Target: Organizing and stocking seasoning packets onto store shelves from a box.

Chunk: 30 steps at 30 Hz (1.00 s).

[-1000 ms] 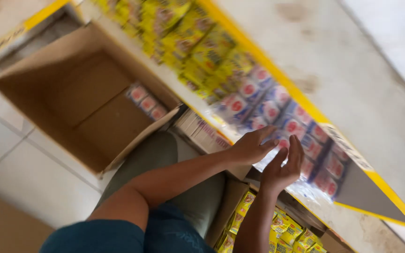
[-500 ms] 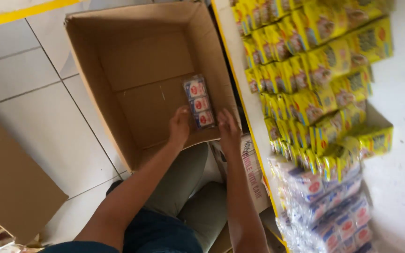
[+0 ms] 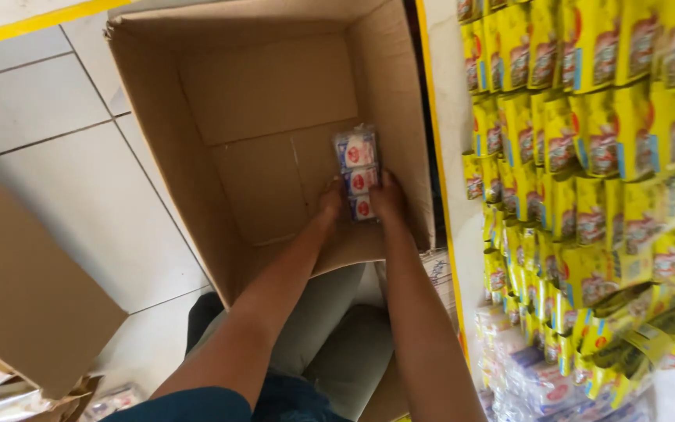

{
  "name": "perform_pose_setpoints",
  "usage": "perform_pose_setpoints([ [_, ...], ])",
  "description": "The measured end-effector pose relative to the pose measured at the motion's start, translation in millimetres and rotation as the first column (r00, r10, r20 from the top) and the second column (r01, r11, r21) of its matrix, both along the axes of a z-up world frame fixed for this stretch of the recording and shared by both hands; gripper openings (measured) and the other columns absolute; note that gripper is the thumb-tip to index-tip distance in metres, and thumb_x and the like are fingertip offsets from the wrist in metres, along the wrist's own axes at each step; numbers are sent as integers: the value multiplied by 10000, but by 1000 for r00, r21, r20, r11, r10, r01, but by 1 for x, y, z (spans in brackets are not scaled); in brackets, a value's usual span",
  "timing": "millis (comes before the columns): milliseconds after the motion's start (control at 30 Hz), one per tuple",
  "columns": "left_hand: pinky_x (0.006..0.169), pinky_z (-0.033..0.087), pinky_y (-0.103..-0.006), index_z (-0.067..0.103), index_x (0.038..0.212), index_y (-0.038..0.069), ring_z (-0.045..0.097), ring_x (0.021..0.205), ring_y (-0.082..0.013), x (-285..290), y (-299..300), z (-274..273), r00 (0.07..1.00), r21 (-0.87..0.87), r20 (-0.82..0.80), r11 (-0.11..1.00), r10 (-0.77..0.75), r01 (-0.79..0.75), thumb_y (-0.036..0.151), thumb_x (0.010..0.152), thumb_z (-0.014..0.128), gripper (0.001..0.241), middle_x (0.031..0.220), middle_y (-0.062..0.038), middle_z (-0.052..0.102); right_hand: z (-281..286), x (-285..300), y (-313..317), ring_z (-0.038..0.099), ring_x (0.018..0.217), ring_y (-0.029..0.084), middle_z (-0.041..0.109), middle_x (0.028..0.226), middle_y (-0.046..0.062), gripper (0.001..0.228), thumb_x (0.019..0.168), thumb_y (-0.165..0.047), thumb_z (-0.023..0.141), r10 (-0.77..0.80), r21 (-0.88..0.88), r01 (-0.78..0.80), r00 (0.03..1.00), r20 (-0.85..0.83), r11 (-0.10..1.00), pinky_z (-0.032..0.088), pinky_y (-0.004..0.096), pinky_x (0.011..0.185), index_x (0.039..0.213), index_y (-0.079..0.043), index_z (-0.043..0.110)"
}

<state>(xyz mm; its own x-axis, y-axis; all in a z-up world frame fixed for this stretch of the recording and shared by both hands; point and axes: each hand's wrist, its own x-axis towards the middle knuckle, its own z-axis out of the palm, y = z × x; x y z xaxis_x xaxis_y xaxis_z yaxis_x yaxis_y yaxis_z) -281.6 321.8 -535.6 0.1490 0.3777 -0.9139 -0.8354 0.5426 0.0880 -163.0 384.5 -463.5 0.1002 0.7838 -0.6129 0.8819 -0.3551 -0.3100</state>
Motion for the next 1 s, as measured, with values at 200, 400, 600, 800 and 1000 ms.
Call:
perform_pose_setpoints([
  [200, 985, 487, -360, 603, 1394, 51, 640, 1107, -233, 11, -6, -42, 913, 200, -378, 949, -154, 244, 315, 1031, 470, 468, 1254, -101, 696, -58, 20, -5, 538, 1303, 436, 565, 1416, 262, 660, 904, -226, 596, 18, 75, -18, 1000, -10, 997, 418, 468, 1109, 1537, -116, 445],
  [400, 943, 517, -323, 598, 1391, 76, 654, 1071, -192, 6, -17, -42, 924, 290, -380, 944, -39, 159, 173, 1021, 543, 387, 1236, -90, 714, -33, 13, -9, 577, 1266, 420, 604, 1373, 257, 625, 875, -203, 653, 58, 183, -38, 993, -104, 982, 448, 460, 1068, 1469, -90, 499],
  [600, 682, 523, -364, 693, 1268, 31, 620, 818, -201, -35, -19, -13, 808, 177, -561, 928, -178, 327, 38, 982, 524, 332, 1036, -91, 718, 22, -22, -18, 763, 940, 272, 775, 1119, 161, 535, 901, -115, 604, -117, 65, 145, 940, -321, 987, 596, 394, 833, 1432, -179, 611],
  [800, 679, 526, -257, 688, 1368, 47, 606, 817, -87, -136, -31, 55, 605, 240, -773, 793, -194, 560, 23, 1027, 606, 352, 1032, -33, 751, 86, -72, -53, 696, 886, 192, 745, 1090, 124, 569, 923, -98, 653, -83, 196, 198, 875, -476, 960, 566, 342, 821, 1480, -152, 550],
  [1000, 593, 565, -275, 600, 1419, 69, 668, 759, -90, -196, -39, 288, 650, 310, -704, 699, -288, 645, 75, 1010, 582, 410, 996, -23, 737, 217, -111, -105, 688, 976, 160, 712, 1161, 106, 618, 973, -115, 643, -121, 140, 301, 704, -700, 943, 567, 323, 846, 1562, -179, 466],
])
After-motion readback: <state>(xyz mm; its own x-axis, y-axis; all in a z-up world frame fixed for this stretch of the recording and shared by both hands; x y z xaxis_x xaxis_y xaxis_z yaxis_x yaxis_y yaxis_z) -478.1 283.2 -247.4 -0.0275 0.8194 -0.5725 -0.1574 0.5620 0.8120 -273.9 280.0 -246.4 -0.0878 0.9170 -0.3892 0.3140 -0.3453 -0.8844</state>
